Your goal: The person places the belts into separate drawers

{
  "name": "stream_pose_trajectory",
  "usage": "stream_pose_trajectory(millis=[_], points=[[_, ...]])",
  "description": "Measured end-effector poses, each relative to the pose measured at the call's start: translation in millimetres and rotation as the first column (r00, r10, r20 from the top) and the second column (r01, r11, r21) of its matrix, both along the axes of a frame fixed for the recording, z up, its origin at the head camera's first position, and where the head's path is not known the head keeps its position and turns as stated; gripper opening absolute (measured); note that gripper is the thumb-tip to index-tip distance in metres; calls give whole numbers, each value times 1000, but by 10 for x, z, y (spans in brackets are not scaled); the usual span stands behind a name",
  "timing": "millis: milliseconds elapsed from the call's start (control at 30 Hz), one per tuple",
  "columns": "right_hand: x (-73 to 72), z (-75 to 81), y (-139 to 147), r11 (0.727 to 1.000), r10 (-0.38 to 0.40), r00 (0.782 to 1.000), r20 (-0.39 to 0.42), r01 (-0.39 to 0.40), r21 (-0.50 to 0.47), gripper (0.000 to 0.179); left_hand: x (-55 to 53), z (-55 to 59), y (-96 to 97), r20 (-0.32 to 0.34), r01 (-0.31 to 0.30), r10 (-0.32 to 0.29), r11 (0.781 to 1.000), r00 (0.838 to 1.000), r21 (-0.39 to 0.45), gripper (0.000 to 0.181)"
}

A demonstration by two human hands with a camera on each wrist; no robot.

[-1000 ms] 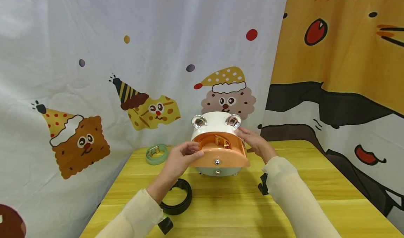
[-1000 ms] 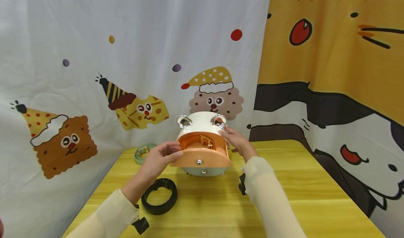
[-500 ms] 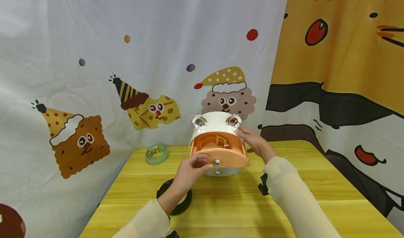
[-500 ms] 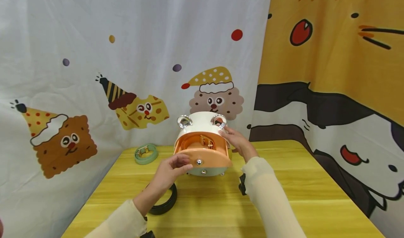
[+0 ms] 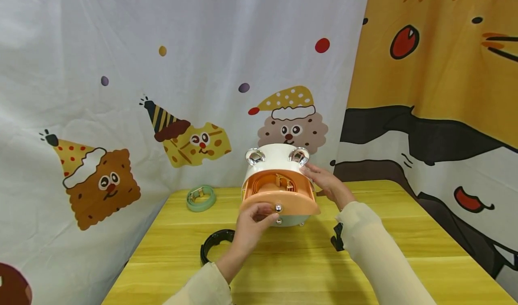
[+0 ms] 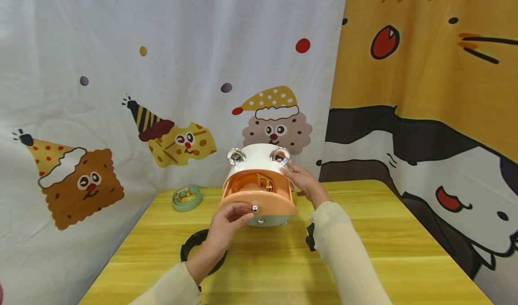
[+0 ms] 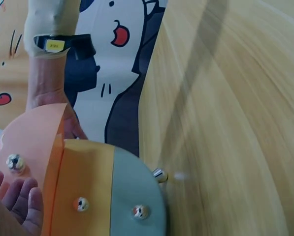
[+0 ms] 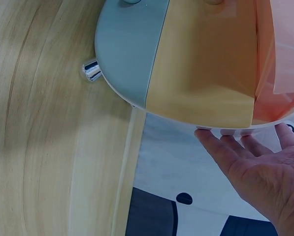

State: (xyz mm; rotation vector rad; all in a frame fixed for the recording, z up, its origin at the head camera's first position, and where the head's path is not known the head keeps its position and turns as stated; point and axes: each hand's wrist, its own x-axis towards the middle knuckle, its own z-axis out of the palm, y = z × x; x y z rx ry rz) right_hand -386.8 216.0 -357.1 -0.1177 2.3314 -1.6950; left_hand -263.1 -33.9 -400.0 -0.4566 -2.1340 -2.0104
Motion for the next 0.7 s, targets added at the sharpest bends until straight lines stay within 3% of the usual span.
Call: stream_pose_trajectory(millis=[333, 700], points=[[-15, -14, 1, 1000, -4, 1000, -3, 4, 13, 75, 10, -71, 203, -5, -138, 139, 989, 990, 54, 24], [-18, -12, 10, 1000, -5, 1000, 5, 5, 16, 75, -174, -66, 302, -43, -258, 260, 965, 965, 53, 18]])
